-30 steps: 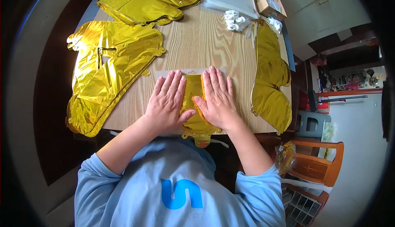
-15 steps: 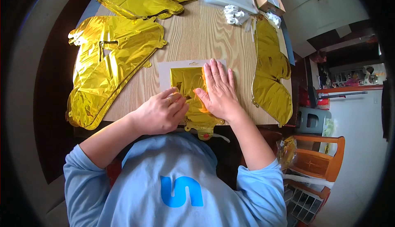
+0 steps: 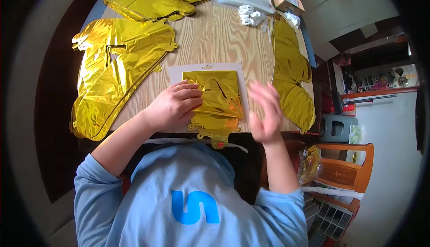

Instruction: Folding gold foil balloons into squares and placing them into clear plastic packaging with a white card insert.

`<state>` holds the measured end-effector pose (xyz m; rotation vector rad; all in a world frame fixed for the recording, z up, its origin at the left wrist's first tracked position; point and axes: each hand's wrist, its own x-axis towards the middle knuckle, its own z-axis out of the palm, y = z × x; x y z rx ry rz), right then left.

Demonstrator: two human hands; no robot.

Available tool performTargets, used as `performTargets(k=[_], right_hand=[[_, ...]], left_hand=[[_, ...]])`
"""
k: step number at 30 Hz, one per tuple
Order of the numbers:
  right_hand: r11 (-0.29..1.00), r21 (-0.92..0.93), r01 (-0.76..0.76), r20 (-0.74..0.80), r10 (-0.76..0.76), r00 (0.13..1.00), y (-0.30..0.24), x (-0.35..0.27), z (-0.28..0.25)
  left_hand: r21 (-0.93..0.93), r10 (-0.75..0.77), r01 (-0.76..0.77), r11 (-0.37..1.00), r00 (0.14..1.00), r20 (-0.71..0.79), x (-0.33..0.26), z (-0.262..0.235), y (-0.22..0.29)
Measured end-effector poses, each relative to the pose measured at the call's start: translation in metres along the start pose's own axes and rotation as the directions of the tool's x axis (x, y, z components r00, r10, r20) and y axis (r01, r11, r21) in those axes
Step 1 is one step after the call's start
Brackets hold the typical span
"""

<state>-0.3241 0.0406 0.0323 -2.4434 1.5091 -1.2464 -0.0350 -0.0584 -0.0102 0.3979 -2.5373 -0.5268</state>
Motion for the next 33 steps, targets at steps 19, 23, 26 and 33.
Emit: performTargets(k=[19, 23, 26, 33], right_hand=[[0.978, 0.203, -0.039, 0.16, 0.006, 0.987, -0.022, -0.009, 0.014], [0.876, 0.174, -0.449, 0.265, 0.398, 0.879, -0.013, 0.029, 0.029], [0.905, -0.099, -0.413, 0.104, 0.422, 0.901, -0.001, 0.032, 0.059], [0.749, -0.421, -0.512, -0.066, 0.538, 0.84, -0.003, 0.026, 0.068]], left_hand=[[-0.356, -0.437, 0.406, 0.842, 0.9, -0.006, 0.029, -0.032, -0.006], [-0.491, -0.531, 0.478, 0.729, 0.847, 0.036, 0.038, -0.037, -0.011], [-0.537, -0.597, 0.534, 0.653, 0.799, 0.071, 0.041, -0.039, -0.013], [-0.45, -0.459, 0.382, 0.807, 0.885, -0.073, 0.023, -0.021, -0.017]])
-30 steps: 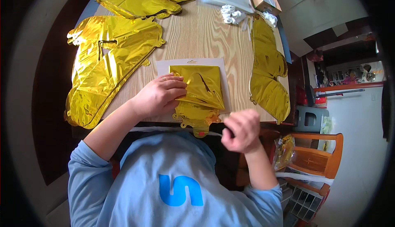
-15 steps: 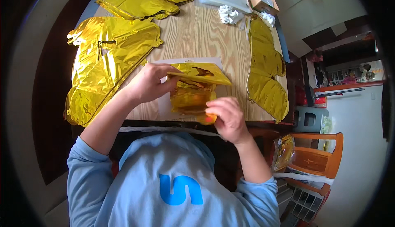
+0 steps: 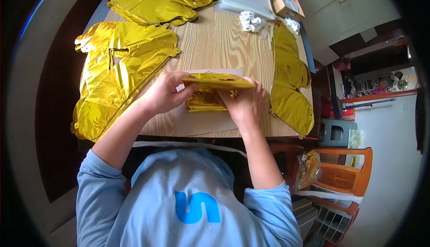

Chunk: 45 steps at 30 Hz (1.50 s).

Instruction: Folding gold foil balloons into squares and placing them into clear plastic packaging with a white card insert.

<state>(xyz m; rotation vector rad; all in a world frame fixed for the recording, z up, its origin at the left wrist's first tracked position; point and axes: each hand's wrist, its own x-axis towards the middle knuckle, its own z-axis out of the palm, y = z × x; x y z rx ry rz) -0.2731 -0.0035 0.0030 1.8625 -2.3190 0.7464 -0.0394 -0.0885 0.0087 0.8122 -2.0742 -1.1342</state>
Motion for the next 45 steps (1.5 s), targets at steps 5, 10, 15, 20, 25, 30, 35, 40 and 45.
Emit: performTargets(k=[5, 10, 15, 20, 25, 30, 35, 40, 45], right_hand=[[0.976, 0.2, 0.085, -0.017, -0.083, 0.996, 0.051, -0.005, -0.007], [0.942, 0.336, -0.003, 0.079, -0.025, 0.997, 0.075, 0.053, -0.022], [0.95, 0.302, 0.077, 0.046, -0.095, 0.994, 0.091, 0.157, 0.026], [0.996, 0.011, 0.083, -0.028, -0.083, 0.996, 0.101, 0.217, 0.063], [0.999, -0.047, 0.003, 0.041, -0.001, 0.999, 0.103, 0.227, 0.075], [0.989, 0.12, -0.085, -0.038, 0.09, 0.995, 0.112, 0.193, 0.046], [0.715, 0.683, -0.151, 0.128, 0.086, 0.988, 0.1, 0.1, -0.039], [0.638, 0.77, 0.014, 0.323, -0.409, 0.853, 0.032, 0.011, -0.125], [0.786, 0.162, 0.597, 0.108, -0.615, 0.781, 0.001, -0.022, -0.073]], left_hand=[[0.099, 0.141, -0.154, 0.983, 0.983, 0.121, -0.011, 0.007, -0.004], [0.199, 0.329, -0.363, 0.91, 0.926, 0.184, -0.014, 0.011, -0.012], [0.239, 0.353, -0.404, 0.883, 0.907, 0.231, -0.012, 0.011, -0.013], [0.244, 0.332, -0.383, 0.891, 0.916, 0.227, -0.014, 0.009, -0.012], [0.262, 0.333, -0.385, 0.885, 0.916, 0.222, -0.016, 0.008, -0.014], [0.229, 0.325, -0.371, 0.9, 0.921, 0.217, -0.014, 0.01, -0.012], [0.162, 0.312, -0.345, 0.924, 0.929, 0.2, -0.011, 0.011, -0.013], [0.031, 0.158, -0.162, 0.986, 0.982, 0.107, -0.017, 0.002, -0.01], [0.06, -0.02, 0.014, 0.998, 0.995, 0.098, -0.004, -0.004, 0.006]])
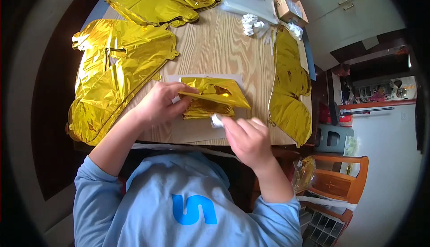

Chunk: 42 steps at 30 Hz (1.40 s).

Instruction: Folding gold foil balloons into squares and placing them into clear plastic packaging with a white card insert.

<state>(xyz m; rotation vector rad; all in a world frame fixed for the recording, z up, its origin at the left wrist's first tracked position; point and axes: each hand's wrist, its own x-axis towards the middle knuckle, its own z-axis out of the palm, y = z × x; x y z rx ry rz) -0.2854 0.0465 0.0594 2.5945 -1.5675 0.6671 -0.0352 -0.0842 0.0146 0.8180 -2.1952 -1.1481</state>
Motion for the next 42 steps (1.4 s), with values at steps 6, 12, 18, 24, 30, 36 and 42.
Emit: performTargets(k=[6, 12, 18, 24, 30, 36, 42], right_hand=[[0.988, -0.037, -0.152, -0.012, 0.151, 0.988, -0.005, -0.005, 0.021], [0.93, 0.163, -0.33, -0.102, 0.349, 0.932, 0.006, -0.003, -0.033], [0.962, 0.225, -0.154, 0.002, 0.158, 0.987, 0.051, 0.038, 0.032], [0.976, 0.088, -0.199, 0.26, 0.171, 0.95, 0.059, 0.024, 0.067], [0.984, 0.014, -0.179, 0.293, 0.167, 0.941, 0.059, 0.014, 0.07], [0.983, -0.023, -0.18, 0.271, 0.18, 0.946, 0.057, 0.011, 0.073], [0.97, 0.032, -0.241, 0.307, 0.22, 0.926, 0.058, 0.009, 0.064]], left_hand=[[0.019, 0.14, -0.14, 0.99, 0.99, -0.031, -0.004, 0.007, -0.012], [0.108, 0.361, -0.373, 0.921, 0.925, 0.118, -0.016, 0.01, -0.02], [0.215, 0.384, -0.446, 0.869, 0.881, 0.276, -0.017, -0.003, 0.0], [0.529, 0.212, -0.232, 0.817, 0.972, 0.1, -0.017, 0.026, 0.004], [0.68, 0.109, -0.162, 0.715, 0.987, 0.122, -0.024, 0.049, -0.001], [0.704, 0.07, -0.127, 0.699, 0.991, 0.11, -0.024, 0.049, 0.001], [0.67, 0.069, -0.156, 0.726, 0.985, 0.155, -0.023, 0.044, 0.001]])
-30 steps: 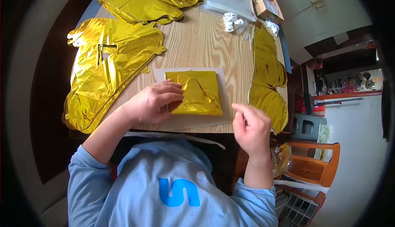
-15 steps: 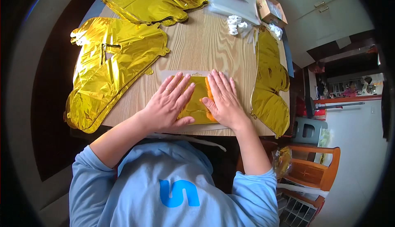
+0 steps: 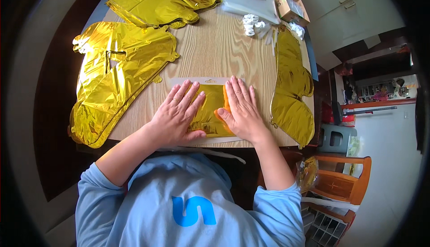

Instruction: Folding gold foil balloons into squares and placing them into clear plastic packaging with a white card insert.

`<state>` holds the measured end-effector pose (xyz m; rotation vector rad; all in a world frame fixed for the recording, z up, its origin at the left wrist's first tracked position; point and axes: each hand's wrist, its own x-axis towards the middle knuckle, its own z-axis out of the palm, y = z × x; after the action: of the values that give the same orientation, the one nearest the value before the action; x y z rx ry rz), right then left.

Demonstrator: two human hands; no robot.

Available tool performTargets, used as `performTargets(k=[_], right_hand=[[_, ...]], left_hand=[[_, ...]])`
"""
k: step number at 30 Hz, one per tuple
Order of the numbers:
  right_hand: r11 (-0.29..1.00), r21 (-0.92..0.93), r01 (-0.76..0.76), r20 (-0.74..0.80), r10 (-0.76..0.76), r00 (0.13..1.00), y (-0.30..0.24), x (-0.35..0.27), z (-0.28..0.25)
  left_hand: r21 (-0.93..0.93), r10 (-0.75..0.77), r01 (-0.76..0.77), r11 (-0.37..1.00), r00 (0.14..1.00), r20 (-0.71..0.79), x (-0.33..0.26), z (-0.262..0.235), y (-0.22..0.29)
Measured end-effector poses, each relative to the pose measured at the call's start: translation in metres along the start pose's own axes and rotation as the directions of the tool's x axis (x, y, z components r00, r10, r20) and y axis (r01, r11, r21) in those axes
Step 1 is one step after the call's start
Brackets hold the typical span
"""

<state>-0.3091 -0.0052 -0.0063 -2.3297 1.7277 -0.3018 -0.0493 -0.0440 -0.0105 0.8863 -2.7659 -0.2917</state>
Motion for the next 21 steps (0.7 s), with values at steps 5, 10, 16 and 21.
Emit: performTargets(k=[5, 10, 16, 21], right_hand=[[0.993, 0.12, -0.006, -0.033, 0.01, 0.999, 0.0, -0.007, -0.015], [0.992, 0.123, 0.038, -0.058, -0.031, 0.998, -0.014, -0.004, -0.009], [0.999, -0.043, 0.031, -0.042, -0.032, 0.999, -0.013, 0.002, 0.011], [0.995, -0.088, 0.043, -0.054, -0.048, 0.997, -0.011, 0.004, 0.013]], left_hand=[[-0.063, 0.01, -0.008, 0.998, 1.0, 0.018, -0.004, -0.004, -0.004], [-0.031, -0.002, 0.002, 1.0, 1.0, 0.004, -0.004, -0.003, -0.001], [0.067, 0.024, -0.025, 0.997, 1.0, 0.02, -0.002, -0.003, -0.001], [0.076, -0.002, 0.0, 0.997, 1.0, 0.03, -0.004, -0.001, 0.002]])
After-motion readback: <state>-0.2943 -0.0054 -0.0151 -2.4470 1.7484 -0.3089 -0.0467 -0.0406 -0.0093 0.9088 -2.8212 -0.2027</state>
